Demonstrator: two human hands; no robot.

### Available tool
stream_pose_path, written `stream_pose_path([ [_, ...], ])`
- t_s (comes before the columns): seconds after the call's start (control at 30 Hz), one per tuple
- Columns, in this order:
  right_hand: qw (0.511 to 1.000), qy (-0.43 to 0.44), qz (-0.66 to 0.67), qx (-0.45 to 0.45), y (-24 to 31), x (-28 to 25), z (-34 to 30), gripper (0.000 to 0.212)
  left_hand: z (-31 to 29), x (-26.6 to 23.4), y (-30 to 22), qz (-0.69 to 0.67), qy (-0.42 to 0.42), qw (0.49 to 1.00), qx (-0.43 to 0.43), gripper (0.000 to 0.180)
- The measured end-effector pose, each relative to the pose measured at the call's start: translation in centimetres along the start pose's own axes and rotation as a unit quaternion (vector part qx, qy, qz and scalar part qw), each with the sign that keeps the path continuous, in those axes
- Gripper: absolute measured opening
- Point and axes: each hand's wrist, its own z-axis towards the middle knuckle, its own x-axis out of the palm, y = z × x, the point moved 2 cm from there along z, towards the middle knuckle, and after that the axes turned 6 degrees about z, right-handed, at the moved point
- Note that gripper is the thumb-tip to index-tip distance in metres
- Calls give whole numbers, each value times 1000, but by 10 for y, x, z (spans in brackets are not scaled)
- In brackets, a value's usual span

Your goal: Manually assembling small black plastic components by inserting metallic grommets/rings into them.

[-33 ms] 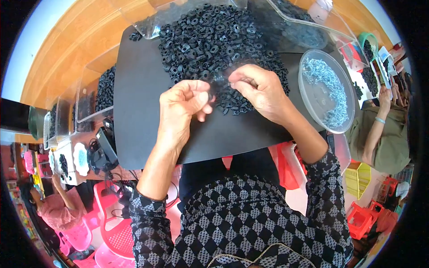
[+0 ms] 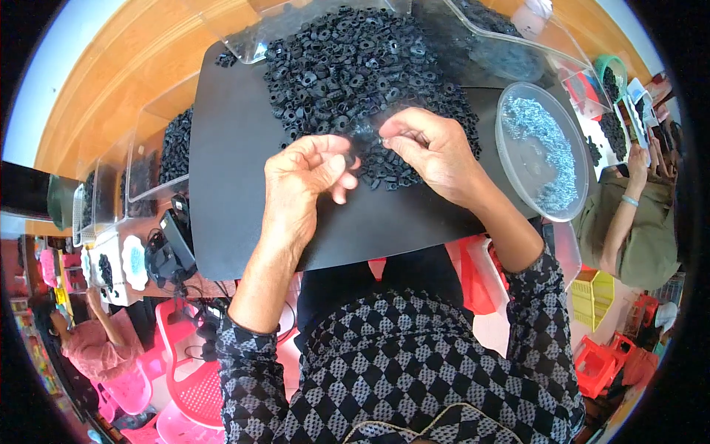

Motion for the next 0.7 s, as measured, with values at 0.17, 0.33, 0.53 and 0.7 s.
stream_pose_path([
  [0.17, 998, 23, 55, 19, 16, 9, -8, 10, -16, 2, 11, -132, 30, 991, -10, 18],
  [0.33, 998, 35, 49, -22, 34, 17, -16, 9, -25, 1, 20, -151, 15, 988, -14, 19],
  [0.53, 996, 39, -37, -68, 35, 25, -20, 10, -31, 7, 20, -135, -15, 991, 6, 18],
  [0.7, 981, 90, 149, 85, 32, 26, -26, 12, -42, 8, 23, -113, -17, 993, 19, 19],
])
